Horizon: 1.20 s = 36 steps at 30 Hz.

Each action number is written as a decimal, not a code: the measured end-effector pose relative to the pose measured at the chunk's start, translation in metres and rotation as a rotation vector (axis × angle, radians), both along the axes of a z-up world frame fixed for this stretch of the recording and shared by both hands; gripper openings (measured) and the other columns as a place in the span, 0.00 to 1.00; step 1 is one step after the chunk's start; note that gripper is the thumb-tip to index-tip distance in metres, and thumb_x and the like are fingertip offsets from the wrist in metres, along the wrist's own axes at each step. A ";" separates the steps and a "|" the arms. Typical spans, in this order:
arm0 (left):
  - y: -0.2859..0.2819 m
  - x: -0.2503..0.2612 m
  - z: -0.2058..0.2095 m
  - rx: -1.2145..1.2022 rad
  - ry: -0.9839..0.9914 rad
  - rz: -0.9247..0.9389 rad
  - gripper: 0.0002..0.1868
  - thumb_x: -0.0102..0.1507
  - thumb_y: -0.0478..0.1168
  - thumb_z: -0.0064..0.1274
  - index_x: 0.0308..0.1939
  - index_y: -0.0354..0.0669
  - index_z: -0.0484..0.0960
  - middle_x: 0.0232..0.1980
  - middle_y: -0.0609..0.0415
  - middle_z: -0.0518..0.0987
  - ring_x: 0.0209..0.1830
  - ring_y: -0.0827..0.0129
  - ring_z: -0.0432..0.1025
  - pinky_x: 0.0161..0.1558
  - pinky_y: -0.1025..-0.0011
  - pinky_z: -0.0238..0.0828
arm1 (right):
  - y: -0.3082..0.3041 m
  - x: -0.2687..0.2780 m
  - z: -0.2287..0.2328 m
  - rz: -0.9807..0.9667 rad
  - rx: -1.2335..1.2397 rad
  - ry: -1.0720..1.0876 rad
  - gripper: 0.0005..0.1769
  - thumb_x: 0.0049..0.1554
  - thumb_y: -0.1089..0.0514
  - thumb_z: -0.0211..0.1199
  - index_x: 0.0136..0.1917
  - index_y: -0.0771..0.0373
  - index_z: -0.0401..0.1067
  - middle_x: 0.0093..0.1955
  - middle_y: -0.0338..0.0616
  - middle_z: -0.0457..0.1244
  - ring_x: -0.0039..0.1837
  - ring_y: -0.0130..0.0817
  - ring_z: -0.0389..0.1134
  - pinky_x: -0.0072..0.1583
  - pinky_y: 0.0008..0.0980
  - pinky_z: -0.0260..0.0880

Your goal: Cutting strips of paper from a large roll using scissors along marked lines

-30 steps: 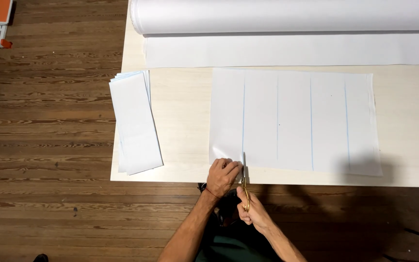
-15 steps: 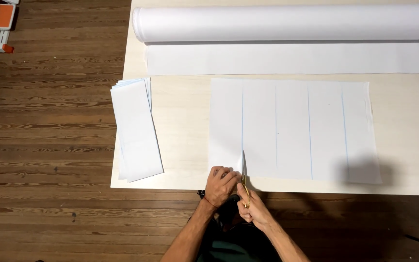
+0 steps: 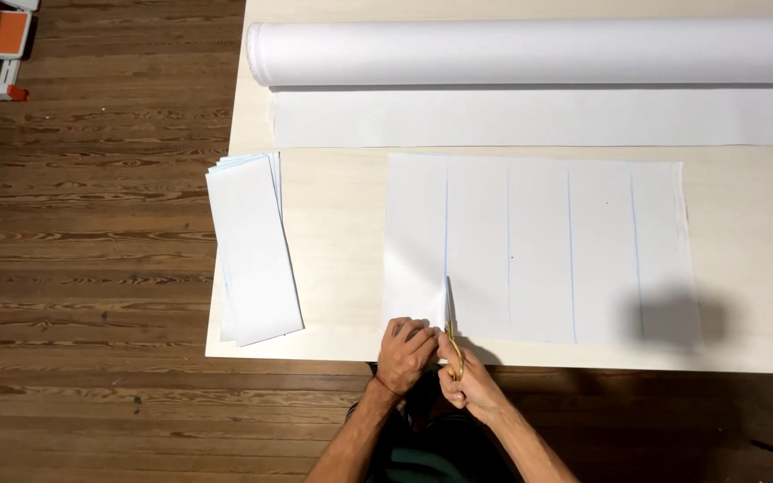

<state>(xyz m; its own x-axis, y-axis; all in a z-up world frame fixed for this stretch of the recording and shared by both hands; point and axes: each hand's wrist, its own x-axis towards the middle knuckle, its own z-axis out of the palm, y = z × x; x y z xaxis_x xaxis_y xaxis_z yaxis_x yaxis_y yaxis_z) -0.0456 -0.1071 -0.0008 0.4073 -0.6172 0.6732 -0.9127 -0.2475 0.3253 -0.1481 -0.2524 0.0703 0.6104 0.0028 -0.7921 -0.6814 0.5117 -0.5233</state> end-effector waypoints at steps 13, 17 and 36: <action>0.012 0.001 0.005 0.028 0.040 -0.062 0.09 0.79 0.32 0.54 0.48 0.37 0.90 0.53 0.52 0.88 0.53 0.54 0.80 0.51 0.55 0.72 | -0.013 0.030 -0.003 -0.008 -0.020 -0.011 0.33 0.70 0.26 0.60 0.56 0.60 0.65 0.22 0.34 0.48 0.23 0.25 0.45 0.28 0.26 0.35; 0.011 0.002 0.005 0.023 0.038 -0.044 0.08 0.79 0.33 0.57 0.52 0.39 0.92 0.55 0.54 0.88 0.55 0.55 0.81 0.52 0.56 0.73 | -0.017 0.042 -0.006 -0.003 0.005 -0.013 0.35 0.71 0.27 0.59 0.62 0.63 0.66 0.22 0.32 0.46 0.23 0.24 0.44 0.28 0.26 0.36; 0.015 0.008 0.014 0.022 0.056 -0.083 0.12 0.80 0.30 0.50 0.44 0.34 0.86 0.54 0.48 0.87 0.53 0.51 0.80 0.49 0.55 0.71 | -0.026 0.075 -0.003 0.054 -0.061 0.008 0.52 0.67 0.25 0.60 0.80 0.73 0.64 0.22 0.33 0.45 0.24 0.22 0.42 0.29 0.25 0.34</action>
<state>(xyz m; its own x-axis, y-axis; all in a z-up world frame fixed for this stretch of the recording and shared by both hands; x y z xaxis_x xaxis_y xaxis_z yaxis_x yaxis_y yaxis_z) -0.0376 -0.0918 0.0130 0.3906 -0.6651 0.6364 -0.9109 -0.1795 0.3716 -0.0729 -0.2785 0.0668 0.6041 -0.0128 -0.7968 -0.7118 0.4410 -0.5467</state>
